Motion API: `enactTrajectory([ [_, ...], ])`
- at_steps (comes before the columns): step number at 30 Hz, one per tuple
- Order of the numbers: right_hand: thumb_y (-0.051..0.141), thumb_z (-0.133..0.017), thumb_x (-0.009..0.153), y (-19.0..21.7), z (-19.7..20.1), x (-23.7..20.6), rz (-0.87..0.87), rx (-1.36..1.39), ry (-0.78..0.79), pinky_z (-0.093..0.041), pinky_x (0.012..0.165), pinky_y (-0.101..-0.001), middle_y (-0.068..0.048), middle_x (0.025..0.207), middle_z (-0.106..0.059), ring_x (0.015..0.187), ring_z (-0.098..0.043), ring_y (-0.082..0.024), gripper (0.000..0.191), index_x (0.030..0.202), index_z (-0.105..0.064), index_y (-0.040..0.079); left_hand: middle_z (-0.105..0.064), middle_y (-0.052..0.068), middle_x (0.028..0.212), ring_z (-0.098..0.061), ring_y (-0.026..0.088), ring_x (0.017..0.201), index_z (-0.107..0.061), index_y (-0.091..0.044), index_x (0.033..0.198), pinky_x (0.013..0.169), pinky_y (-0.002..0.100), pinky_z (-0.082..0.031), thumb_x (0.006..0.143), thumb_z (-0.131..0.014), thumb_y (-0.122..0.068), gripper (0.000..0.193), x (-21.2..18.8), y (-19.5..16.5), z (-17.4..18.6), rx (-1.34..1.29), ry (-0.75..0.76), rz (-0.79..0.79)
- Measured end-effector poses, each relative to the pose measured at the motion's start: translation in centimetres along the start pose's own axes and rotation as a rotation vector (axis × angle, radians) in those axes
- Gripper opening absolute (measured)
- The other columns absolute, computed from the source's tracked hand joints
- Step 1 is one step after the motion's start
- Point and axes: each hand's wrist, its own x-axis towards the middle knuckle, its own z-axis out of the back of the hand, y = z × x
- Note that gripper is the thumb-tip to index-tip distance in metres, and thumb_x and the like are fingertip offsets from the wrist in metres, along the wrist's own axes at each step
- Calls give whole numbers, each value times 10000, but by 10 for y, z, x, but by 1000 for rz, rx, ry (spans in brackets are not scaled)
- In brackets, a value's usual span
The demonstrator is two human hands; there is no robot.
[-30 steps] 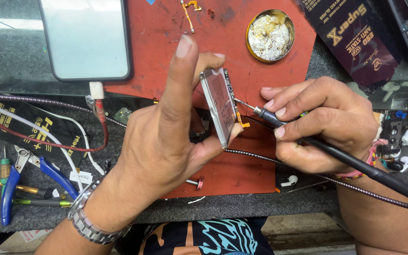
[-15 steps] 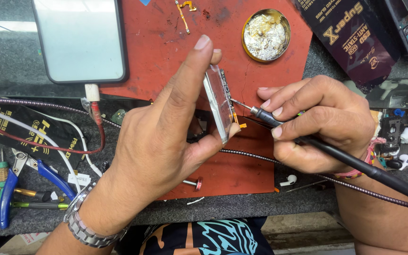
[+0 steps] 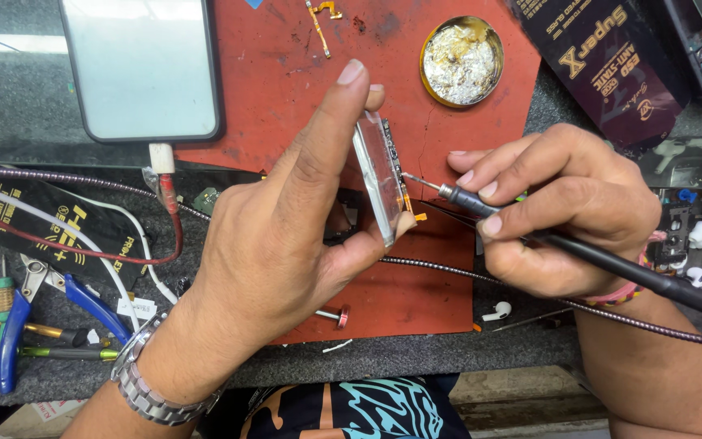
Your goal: The person solders a flexible ribbon cable to a Samsung mobile phone battery using a soldering iron and solder. They repeatedly heat the contacts and apply solder to secure the connection.
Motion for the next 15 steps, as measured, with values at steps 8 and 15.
enactTrajectory([
  [8,4,-771,812,8,-11,-2,-101,-169,-244,-666,959,-391,-125,996,-631,965,-723,-227,172,910,-629,-1,-604,154,1454,-712,148,750,-187,-44,1546,622,282,-585,861,-883,-203,989,2,0,0,-5,-11,-6],
  [15,-71,-818,958,6,-8,4,-41,-531,-291,-602,807,-250,-171,1047,-689,919,-728,-197,186,1041,-660,-19,-597,171,1456,-733,171,826,-195,-53,1565,645,282,-592,847,-879,-193,1002,0,5,-3,13,-48,-44],
])
